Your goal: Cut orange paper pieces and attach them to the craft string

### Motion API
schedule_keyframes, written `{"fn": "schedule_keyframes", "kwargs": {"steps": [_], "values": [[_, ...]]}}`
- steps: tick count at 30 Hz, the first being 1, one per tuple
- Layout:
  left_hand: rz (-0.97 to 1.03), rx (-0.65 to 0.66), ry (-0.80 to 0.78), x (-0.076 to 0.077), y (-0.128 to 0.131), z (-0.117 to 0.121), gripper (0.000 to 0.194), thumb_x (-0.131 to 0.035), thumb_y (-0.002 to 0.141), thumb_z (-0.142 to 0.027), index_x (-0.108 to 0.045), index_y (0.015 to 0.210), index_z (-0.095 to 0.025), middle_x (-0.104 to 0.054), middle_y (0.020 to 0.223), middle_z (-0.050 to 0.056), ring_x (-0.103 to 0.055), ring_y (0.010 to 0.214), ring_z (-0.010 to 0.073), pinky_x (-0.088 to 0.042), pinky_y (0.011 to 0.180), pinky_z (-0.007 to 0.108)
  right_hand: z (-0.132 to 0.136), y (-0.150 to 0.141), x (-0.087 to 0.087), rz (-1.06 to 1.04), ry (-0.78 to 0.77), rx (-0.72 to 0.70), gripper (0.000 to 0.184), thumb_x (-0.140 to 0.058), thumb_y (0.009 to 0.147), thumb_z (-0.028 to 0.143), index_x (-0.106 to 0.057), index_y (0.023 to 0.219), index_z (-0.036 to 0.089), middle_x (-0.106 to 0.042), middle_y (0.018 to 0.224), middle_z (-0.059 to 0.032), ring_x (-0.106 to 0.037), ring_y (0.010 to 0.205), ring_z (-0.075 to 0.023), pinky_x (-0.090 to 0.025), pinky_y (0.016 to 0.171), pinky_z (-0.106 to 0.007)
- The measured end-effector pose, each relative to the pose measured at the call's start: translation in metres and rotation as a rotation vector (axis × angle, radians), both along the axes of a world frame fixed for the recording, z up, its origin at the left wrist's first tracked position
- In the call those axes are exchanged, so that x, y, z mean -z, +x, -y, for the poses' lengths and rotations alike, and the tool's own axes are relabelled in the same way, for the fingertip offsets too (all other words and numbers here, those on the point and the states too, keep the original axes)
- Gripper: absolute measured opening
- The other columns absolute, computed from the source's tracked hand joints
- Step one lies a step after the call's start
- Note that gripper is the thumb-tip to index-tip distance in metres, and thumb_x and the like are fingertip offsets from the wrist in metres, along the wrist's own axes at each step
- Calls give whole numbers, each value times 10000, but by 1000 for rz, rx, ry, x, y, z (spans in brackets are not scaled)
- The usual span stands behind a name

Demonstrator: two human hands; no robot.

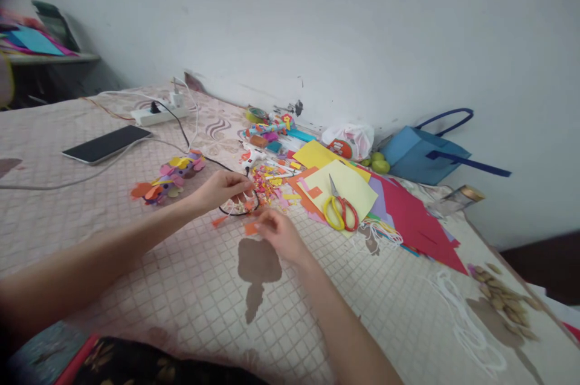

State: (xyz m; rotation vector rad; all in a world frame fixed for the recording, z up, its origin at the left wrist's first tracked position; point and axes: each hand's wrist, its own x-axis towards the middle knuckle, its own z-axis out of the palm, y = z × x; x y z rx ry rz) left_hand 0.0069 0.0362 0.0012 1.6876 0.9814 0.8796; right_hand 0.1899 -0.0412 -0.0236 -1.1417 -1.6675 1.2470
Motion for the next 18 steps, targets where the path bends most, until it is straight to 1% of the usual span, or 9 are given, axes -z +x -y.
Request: {"fn": "schedule_keyframes", "kwargs": {"steps": [3,7,8,11,12,13,15,16,18], "values": [[-81,11,69,-3,0,4,241,-569,780,-341,-648,701,-128,-568,545,-9,-470,467,65,-360,436,157,-12,26,0,-72,-8,125,223,-619,778,388,-510,758,194,-642,1059,-70,-588,977,-195,-407,890,-373],[-99,90,103,-5,0,6,237,-583,759,-341,-639,678,-126,-535,521,-22,-419,451,56,-318,420,159,-9,25,-2,-113,-162,-88,232,-637,765,389,-513,761,192,-663,1005,-70,-615,910,-190,-454,818,-358],[-86,111,78,-5,0,6,216,-590,750,-330,-644,713,-124,-554,538,-17,-439,459,60,-327,425,159,-9,24,-1,-96,-138,-70,239,-643,756,393,-518,752,190,-668,981,-69,-615,891,-187,-458,803,-350],[-41,192,-50,0,2,9,204,-603,724,-291,-637,829,-120,-623,622,10,-525,505,80,-375,449,163,-16,29,2,-49,86,282,275,-665,719,420,-517,726,189,-658,849,-41,-604,766,-164,-467,728,-319],[-36,237,-96,2,4,11,206,-604,717,-280,-630,845,-121,-641,652,19,-547,520,87,-389,455,165,-19,32,3,-51,103,361,284,-669,709,428,-516,731,189,-642,771,-24,-597,698,-155,-471,680,-308],[-40,294,-134,5,5,15,198,-608,710,-270,-625,843,-124,-658,684,27,-565,531,92,-400,460,167,-21,36,3,-66,87,392,287,-670,705,430,-516,740,190,-621,702,-5,-584,631,-144,-470,630,-295],[-106,427,-173,12,10,25,165,-611,702,-258,-635,809,-135,-668,678,28,-573,521,99,-402,450,167,-22,41,3,-90,28,367,283,-671,704,425,-521,759,192,-579,614,28,-549,532,-121,-454,551,-268],[-136,483,-149,15,12,30,138,-613,704,-253,-648,773,-139,-673,680,30,-576,537,99,-414,472,169,-22,42,2,-94,8,334,277,-671,705,420,-525,764,192,-567,598,36,-534,510,-112,-445,529,-258],[-211,465,-27,18,16,38,101,-619,699,-240,-663,718,-151,-667,669,23,-563,537,96,-393,463,163,-18,40,1,-85,-1,273,262,-667,713,411,-535,767,191,-554,595,42,-519,500,-102,-437,512,-247]]}}
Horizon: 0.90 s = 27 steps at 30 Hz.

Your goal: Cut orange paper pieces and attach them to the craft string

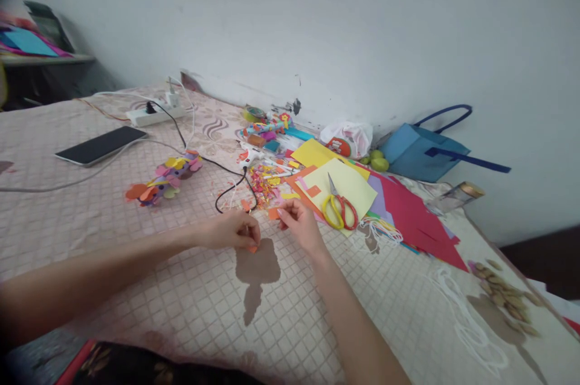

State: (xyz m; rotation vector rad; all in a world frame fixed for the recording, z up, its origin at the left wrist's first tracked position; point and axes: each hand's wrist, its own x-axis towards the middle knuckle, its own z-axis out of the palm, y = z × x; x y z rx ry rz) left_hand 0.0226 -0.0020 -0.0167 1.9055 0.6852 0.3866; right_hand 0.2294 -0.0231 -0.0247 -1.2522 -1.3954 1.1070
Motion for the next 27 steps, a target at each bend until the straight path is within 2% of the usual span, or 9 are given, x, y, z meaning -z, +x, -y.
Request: {"fn": "schedule_keyframes", "kwargs": {"steps": [2,4,5,8,11,15,18,21,27], "values": [[13,-124,160,0,2,3,125,-662,656,-219,-662,760,-151,-666,759,27,-538,536,83,-367,451,163,5,-6,-2,17,-1,-57,238,-641,741,402,-545,769,186,-545,602,42,-516,504,-96,-435,510,-243],[72,-231,179,-1,3,1,166,-650,689,-266,-637,804,-146,-656,783,31,-534,535,80,-380,462,171,9,-12,-4,38,-3,-100,216,-616,767,388,-552,790,183,-551,624,36,-517,510,-93,-432,508,-239],[112,-253,138,-2,3,-1,177,-619,727,-298,-622,814,-144,-651,783,33,-542,539,81,-395,471,176,11,-15,-5,51,-2,-114,207,-610,774,381,-552,808,185,-560,641,32,-521,519,-94,-433,510,-238],[199,-224,-57,-2,5,-6,214,-566,779,-342,-564,835,-135,-637,735,34,-573,564,97,-416,464,180,16,-22,-8,70,2,-128,208,-612,774,366,-539,867,195,-589,675,21,-551,561,-110,-444,523,-244],[255,-206,-183,0,8,-4,191,-601,748,-282,-514,825,-130,-606,664,16,-574,565,101,-414,442,170,19,-26,-10,19,-10,-108,211,-601,787,375,-525,880,200,-594,651,25,-563,558,-117,-455,534,-251],[374,-314,-149,1,10,-1,165,-599,747,-227,-474,809,-138,-571,638,-11,-548,523,79,-409,426,162,21,-28,-13,-120,-61,-80,216,-574,808,403,-532,840,193,-591,674,17,-568,586,-114,-464,560,-251],[424,-303,-121,2,11,-1,161,-594,764,-236,-477,810,-136,-581,648,-6,-540,516,70,-424,440,167,21,-28,-13,-201,-89,-74,195,-643,761,345,-542,824,190,-607,709,11,-578,626,-115,-465,599,-249],[443,-294,-170,3,12,0,176,-589,780,-255,-476,847,-137,-604,680,8,-574,557,88,-466,480,194,21,-29,-13,-246,-70,-44,173,-663,739,281,-543,830,197,-622,727,12,-583,635,-117,-462,611,-251],[434,-327,-236,3,14,0,250,-622,759,-269,-477,908,-130,-619,689,10,-589,563,101,-486,509,224,22,-30,-13,-229,-41,-43,164,-661,737,270,-545,833,205,-619,723,22,-569,603,-111,-453,587,-252]]}}
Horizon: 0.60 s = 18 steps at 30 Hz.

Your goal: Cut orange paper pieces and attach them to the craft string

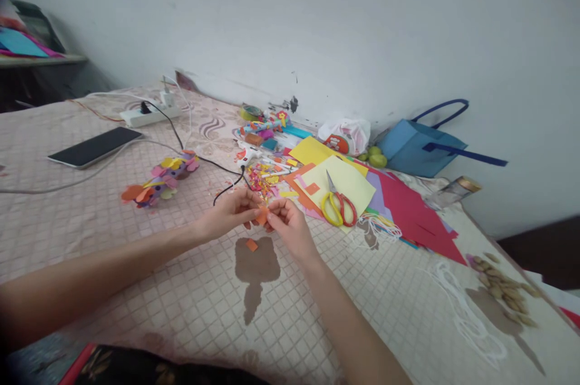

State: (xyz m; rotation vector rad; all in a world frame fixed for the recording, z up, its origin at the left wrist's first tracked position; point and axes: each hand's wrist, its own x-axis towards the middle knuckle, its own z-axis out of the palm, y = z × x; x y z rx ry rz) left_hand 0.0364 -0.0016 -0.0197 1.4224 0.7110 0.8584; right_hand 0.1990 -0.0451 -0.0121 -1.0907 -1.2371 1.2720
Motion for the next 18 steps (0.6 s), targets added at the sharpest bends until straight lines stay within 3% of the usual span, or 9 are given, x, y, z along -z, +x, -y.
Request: {"fn": "schedule_keyframes", "kwargs": {"steps": [11,18], "values": [[-2,-45,-84,-6,-1,0,145,-639,723,-210,-542,753,-106,-588,614,-12,-546,519,63,-452,523,195,2,-7,1,-25,-27,36,114,-661,716,224,-572,778,188,-595,708,30,-550,591,-93,-446,591,-239],[-30,-51,-46,-3,-1,0,145,-636,720,-212,-539,766,-114,-596,628,-9,-547,518,67,-453,504,193,2,-7,3,-38,0,34,51,-615,741,196,-571,766,192,-583,695,34,-539,587,-95,-425,584,-238]]}}
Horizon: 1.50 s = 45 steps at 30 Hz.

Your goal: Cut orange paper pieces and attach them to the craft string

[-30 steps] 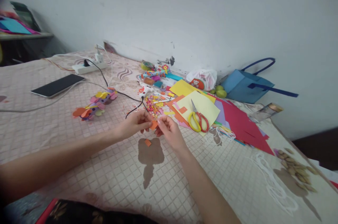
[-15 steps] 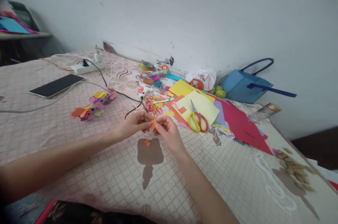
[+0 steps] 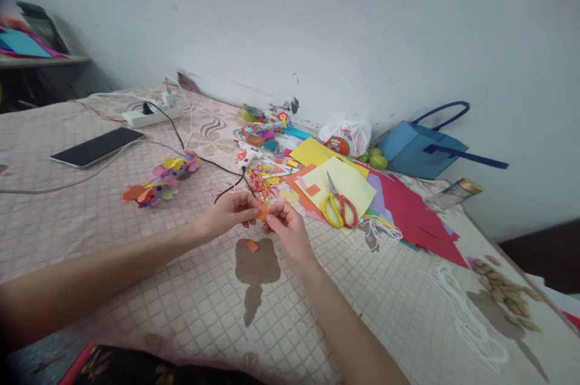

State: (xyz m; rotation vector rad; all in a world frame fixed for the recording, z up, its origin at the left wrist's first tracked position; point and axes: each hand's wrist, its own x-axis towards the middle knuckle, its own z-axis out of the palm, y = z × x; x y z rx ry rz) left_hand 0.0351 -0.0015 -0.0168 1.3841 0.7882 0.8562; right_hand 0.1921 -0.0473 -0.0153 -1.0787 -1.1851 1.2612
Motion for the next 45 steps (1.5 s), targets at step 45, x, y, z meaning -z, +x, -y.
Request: {"fn": "schedule_keyframes", "kwargs": {"steps": [45], "values": [[-170,140,224,-8,-7,-4,227,-655,711,-351,-601,692,-131,-618,671,23,-543,599,102,-431,562,206,-4,1,1,-285,-99,79,182,-701,694,352,-584,711,213,-550,680,27,-508,603,-115,-423,545,-244]]}}
